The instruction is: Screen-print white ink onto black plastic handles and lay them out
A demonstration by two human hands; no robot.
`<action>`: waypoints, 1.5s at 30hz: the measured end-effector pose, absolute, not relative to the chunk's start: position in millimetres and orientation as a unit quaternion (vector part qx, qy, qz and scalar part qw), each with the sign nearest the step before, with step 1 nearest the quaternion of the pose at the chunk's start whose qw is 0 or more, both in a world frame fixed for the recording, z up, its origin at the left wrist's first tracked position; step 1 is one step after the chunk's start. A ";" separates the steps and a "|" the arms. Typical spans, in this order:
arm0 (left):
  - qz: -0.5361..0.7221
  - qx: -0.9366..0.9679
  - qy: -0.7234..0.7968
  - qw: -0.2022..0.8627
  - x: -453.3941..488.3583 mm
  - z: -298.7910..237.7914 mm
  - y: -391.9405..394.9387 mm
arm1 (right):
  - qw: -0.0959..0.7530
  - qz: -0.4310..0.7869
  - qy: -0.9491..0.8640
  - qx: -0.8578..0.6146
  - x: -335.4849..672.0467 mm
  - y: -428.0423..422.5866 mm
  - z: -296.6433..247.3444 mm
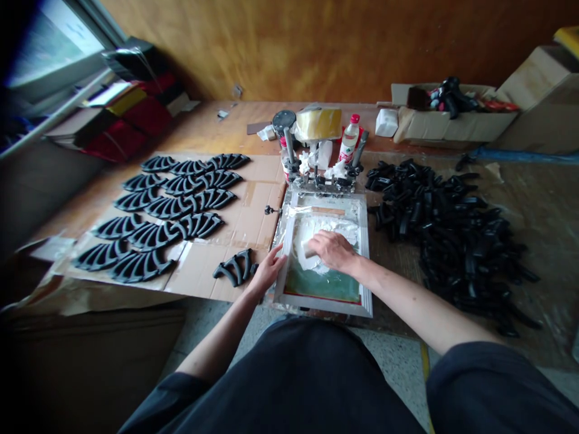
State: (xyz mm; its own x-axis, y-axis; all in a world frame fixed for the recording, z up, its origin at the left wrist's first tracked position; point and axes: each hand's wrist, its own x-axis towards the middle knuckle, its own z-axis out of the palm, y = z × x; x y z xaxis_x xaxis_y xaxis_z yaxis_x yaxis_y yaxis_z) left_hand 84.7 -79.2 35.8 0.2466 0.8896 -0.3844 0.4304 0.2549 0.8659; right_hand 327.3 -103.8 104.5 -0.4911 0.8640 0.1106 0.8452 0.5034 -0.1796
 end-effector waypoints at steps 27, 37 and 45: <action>0.365 0.510 0.481 0.613 96.1 151.3 -69.8 | 0.334 0.044 -0.596 -0.729 440.1 -45.5 166.0; 0.501 0.448 0.398 0.624 149.6 174.9 -43.3 | 0.179 0.120 -0.666 -0.714 374.4 -119.3 56.9; 0.212 0.254 0.463 0.822 148.4 83.1 -140.3 | 0.130 0.103 -0.740 -0.652 282.4 -150.4 80.9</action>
